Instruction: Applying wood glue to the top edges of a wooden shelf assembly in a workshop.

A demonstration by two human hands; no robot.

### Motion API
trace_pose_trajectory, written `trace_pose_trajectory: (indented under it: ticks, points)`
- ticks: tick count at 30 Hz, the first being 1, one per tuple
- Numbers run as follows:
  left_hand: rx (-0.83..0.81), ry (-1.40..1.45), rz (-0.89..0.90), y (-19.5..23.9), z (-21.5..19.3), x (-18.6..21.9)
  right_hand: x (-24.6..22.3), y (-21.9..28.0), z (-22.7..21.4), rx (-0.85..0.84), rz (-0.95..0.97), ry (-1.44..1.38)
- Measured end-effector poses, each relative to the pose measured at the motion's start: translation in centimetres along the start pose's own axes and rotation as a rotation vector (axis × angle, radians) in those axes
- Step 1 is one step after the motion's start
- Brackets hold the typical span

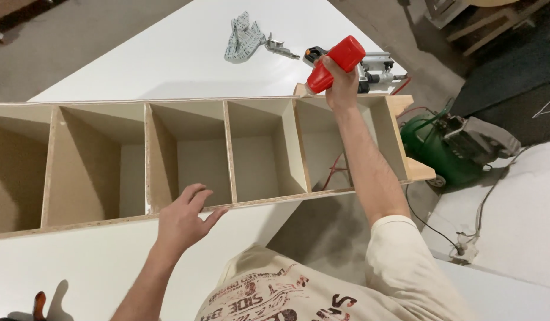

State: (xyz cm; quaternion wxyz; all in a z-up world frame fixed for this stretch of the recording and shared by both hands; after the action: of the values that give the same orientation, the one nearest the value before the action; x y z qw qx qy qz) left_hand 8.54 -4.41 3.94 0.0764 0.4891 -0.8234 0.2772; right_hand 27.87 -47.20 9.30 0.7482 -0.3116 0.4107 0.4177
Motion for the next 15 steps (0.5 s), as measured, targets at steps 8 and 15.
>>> trace_pose_trajectory:
  ticks: [8, 15]
  points:
    - [-0.047, -0.052, -0.045, 0.4, 1.2, -0.8, -0.8, -1.1, -3.7, 0.076, 0.018, 0.025]
    - [-0.024, -0.047, -0.052, 0.3, 1.1, -0.7, -1.8, -1.8, -5.5, 0.062, -0.023, 0.022]
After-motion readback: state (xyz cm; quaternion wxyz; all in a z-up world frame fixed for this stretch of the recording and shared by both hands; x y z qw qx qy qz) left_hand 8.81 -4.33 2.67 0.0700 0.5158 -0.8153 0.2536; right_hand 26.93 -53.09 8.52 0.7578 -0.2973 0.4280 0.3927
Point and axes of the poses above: each hand's wrist, its own y-axis away from the middle knuckle, its own z-axis out of the palm, x = y × z, the point moved 10 cm from there along -y, towards the middle knuckle, and after that the axes turned 3 degrees about x, right-handed, at the moved point
